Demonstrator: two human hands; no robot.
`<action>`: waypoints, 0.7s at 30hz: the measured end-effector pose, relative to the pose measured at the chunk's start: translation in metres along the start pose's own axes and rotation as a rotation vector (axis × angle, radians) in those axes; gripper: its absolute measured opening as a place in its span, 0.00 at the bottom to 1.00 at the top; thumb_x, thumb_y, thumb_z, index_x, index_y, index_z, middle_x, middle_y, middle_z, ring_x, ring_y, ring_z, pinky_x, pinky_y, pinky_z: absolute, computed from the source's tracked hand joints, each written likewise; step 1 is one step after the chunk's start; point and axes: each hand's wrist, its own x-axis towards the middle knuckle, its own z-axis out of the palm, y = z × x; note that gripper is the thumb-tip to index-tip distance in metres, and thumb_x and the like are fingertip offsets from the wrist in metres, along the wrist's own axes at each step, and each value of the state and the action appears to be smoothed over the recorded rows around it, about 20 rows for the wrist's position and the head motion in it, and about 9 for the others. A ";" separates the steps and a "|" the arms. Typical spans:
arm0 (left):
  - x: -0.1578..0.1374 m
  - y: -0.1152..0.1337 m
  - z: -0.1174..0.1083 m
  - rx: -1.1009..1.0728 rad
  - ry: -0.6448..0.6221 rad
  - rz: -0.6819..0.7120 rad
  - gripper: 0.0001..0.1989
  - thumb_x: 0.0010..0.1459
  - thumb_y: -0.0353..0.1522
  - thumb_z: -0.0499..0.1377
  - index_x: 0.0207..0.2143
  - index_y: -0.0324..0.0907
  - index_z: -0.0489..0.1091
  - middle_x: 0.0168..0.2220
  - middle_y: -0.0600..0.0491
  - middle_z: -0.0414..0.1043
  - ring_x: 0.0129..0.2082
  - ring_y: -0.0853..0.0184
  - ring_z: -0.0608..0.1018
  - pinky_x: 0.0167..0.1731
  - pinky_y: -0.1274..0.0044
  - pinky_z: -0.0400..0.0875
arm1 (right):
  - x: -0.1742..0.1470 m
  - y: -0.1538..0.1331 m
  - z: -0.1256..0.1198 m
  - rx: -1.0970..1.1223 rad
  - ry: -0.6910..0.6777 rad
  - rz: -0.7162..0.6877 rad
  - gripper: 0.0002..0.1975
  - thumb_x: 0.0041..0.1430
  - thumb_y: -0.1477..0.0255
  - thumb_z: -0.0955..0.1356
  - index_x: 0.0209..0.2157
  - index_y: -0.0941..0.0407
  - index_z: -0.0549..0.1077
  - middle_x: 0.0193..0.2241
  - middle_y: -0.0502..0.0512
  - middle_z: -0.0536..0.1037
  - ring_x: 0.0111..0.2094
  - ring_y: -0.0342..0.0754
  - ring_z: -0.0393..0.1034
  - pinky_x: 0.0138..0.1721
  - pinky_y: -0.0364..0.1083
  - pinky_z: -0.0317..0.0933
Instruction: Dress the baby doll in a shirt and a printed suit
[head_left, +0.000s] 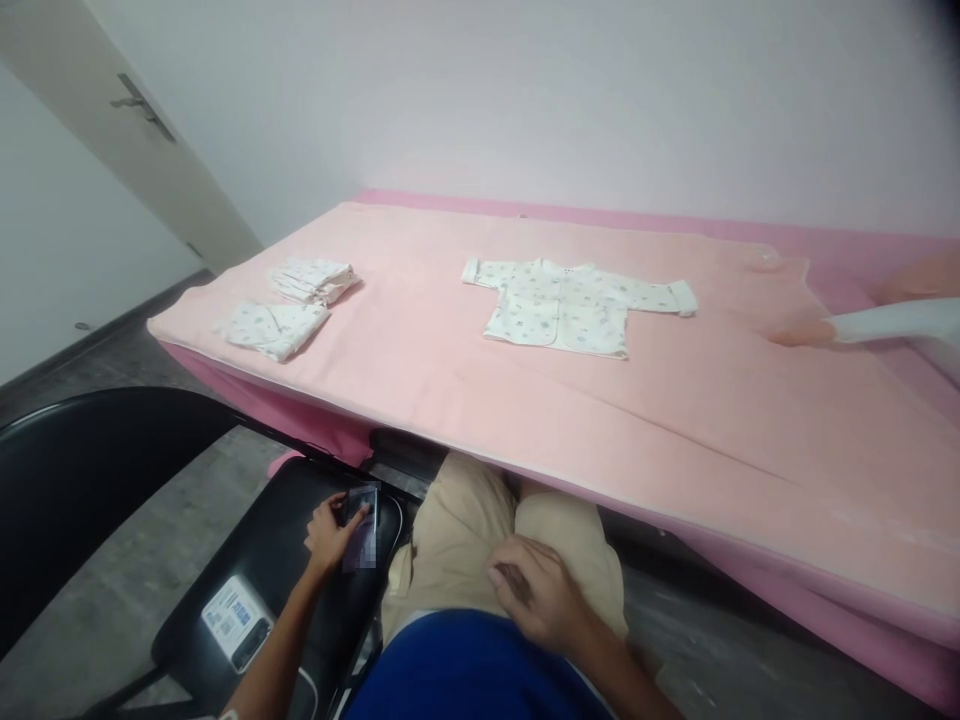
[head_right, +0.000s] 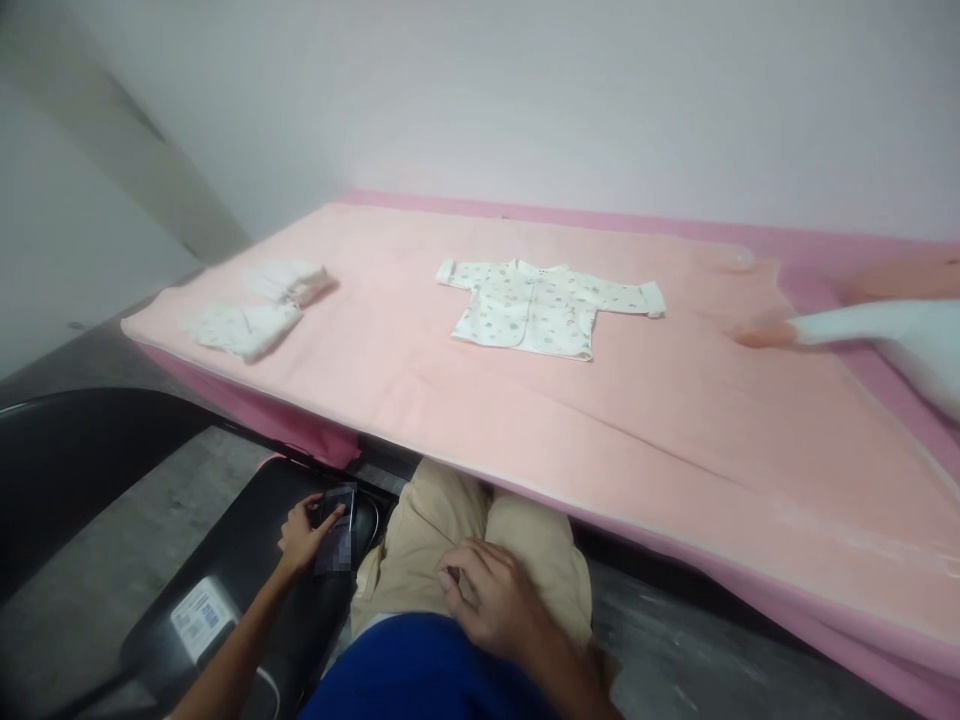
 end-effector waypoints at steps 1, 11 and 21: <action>0.000 -0.001 0.001 -0.002 0.002 0.001 0.43 0.48 0.63 0.60 0.56 0.43 0.71 0.52 0.43 0.72 0.55 0.48 0.74 0.57 0.61 0.65 | 0.000 0.000 0.001 0.001 -0.003 0.006 0.03 0.69 0.76 0.65 0.41 0.53 0.68 0.29 0.49 0.72 0.30 0.45 0.67 0.32 0.46 0.58; 0.000 0.005 0.001 0.037 0.005 -0.003 0.43 0.47 0.61 0.62 0.56 0.42 0.70 0.53 0.41 0.73 0.56 0.48 0.74 0.59 0.61 0.64 | -0.004 -0.001 0.008 0.011 -0.025 0.025 0.03 0.70 0.75 0.65 0.41 0.53 0.69 0.29 0.49 0.72 0.29 0.45 0.67 0.33 0.45 0.60; 0.002 0.038 -0.009 0.208 -0.130 -0.139 0.57 0.41 0.66 0.63 0.63 0.37 0.61 0.59 0.31 0.67 0.60 0.35 0.71 0.55 0.52 0.67 | -0.009 -0.001 0.011 0.018 -0.043 0.059 0.03 0.70 0.75 0.65 0.41 0.53 0.69 0.29 0.48 0.72 0.30 0.45 0.68 0.34 0.45 0.61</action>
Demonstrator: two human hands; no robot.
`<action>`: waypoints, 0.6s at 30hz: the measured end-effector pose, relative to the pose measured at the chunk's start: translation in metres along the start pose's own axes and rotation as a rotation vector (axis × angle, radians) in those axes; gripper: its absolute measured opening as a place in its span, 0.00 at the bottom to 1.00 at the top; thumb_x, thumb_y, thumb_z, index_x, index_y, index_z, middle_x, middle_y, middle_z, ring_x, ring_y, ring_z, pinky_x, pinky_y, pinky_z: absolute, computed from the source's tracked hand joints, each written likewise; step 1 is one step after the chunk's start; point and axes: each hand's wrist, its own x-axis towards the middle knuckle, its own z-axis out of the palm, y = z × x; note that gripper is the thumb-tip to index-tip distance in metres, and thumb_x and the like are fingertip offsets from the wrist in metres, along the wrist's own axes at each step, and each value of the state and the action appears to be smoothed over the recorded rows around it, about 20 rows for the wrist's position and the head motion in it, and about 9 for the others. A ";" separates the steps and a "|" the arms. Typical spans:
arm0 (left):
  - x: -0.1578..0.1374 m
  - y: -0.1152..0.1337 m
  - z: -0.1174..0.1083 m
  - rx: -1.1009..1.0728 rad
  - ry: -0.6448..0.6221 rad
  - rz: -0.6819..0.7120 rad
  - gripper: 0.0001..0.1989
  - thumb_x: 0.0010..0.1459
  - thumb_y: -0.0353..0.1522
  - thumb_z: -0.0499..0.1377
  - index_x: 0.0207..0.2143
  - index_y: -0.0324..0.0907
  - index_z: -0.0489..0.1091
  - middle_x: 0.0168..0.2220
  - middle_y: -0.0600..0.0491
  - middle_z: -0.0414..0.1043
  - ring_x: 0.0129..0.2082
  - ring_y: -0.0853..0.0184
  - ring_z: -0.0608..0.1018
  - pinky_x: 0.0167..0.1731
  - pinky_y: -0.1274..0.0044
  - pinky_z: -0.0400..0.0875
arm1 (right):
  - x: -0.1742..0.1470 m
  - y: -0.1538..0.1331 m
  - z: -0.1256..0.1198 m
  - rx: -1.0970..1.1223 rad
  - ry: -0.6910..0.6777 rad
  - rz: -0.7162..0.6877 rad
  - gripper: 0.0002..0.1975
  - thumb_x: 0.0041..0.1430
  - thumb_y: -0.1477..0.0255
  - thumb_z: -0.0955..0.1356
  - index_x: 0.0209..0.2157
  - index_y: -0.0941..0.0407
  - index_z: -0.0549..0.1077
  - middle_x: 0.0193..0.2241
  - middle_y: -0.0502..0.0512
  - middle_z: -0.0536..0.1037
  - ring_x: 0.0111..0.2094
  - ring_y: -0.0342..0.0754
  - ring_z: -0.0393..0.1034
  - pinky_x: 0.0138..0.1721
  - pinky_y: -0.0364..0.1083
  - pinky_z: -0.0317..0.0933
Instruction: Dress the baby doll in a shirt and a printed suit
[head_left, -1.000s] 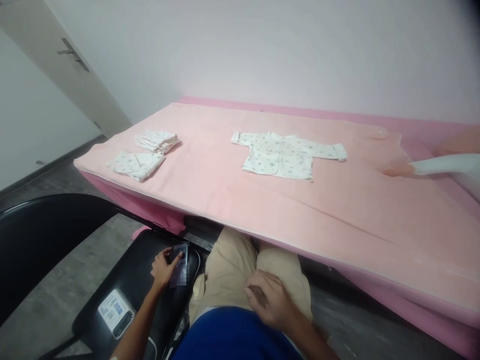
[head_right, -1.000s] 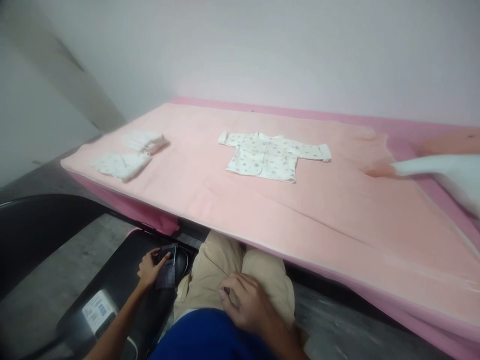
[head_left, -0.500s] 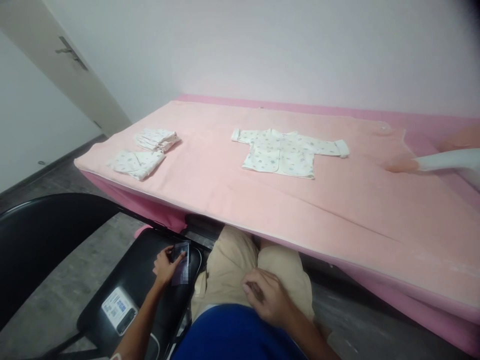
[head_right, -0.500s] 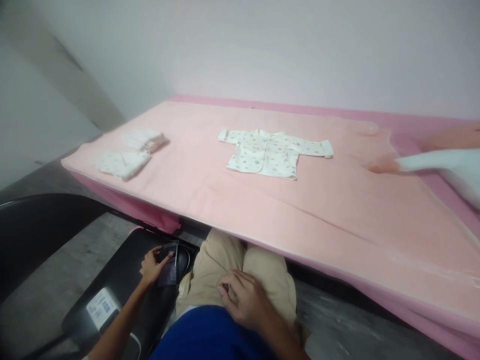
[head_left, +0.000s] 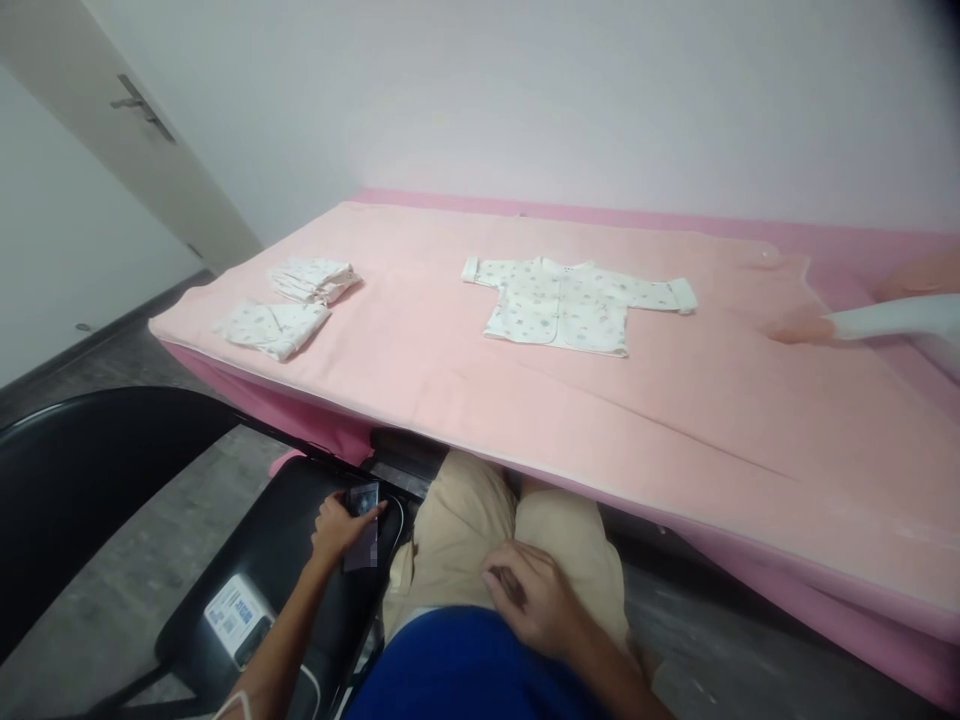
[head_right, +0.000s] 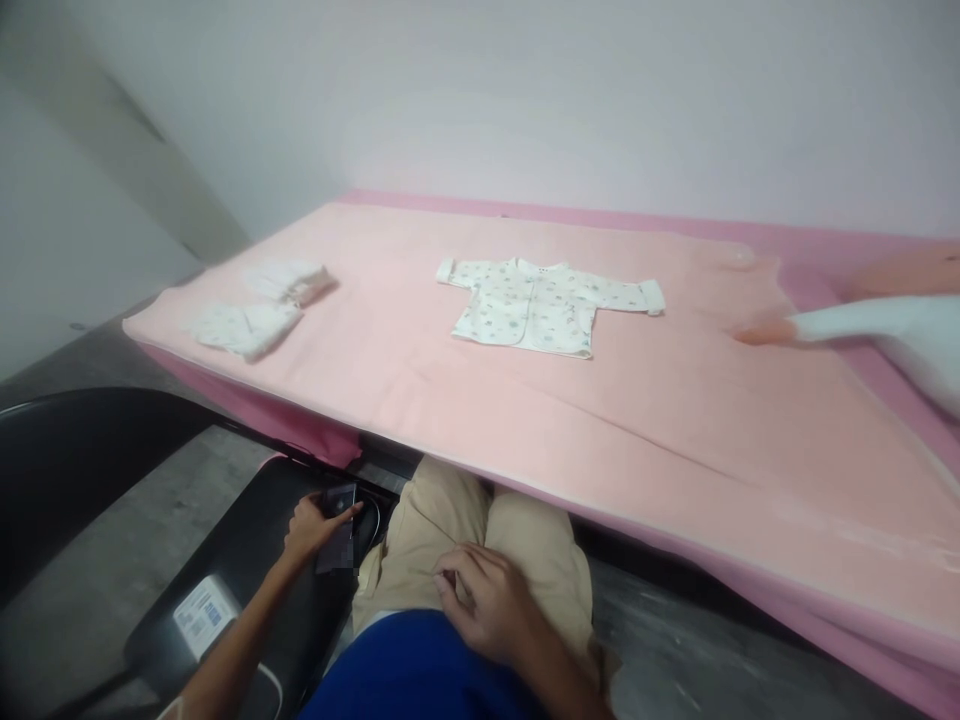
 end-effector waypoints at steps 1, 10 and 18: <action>-0.003 0.006 0.003 0.044 0.017 0.020 0.59 0.41 0.67 0.62 0.63 0.34 0.59 0.60 0.29 0.66 0.60 0.33 0.71 0.55 0.52 0.67 | 0.000 -0.001 0.000 -0.002 -0.003 0.003 0.03 0.70 0.75 0.65 0.40 0.53 0.69 0.29 0.48 0.72 0.30 0.45 0.68 0.34 0.45 0.61; 0.005 0.025 0.003 0.005 0.020 -0.071 0.55 0.43 0.65 0.61 0.62 0.37 0.60 0.56 0.28 0.68 0.53 0.28 0.75 0.50 0.48 0.68 | 0.001 -0.003 0.003 0.001 -0.017 0.015 0.03 0.70 0.75 0.64 0.40 0.53 0.68 0.30 0.48 0.73 0.31 0.45 0.68 0.35 0.44 0.62; 0.052 -0.023 -0.039 -0.431 0.076 -0.291 0.32 0.56 0.53 0.56 0.48 0.35 0.73 0.36 0.38 0.79 0.40 0.42 0.83 0.41 0.56 0.78 | 0.003 0.010 0.009 0.000 -0.018 0.063 0.04 0.71 0.73 0.64 0.40 0.53 0.70 0.30 0.49 0.74 0.28 0.43 0.67 0.32 0.43 0.61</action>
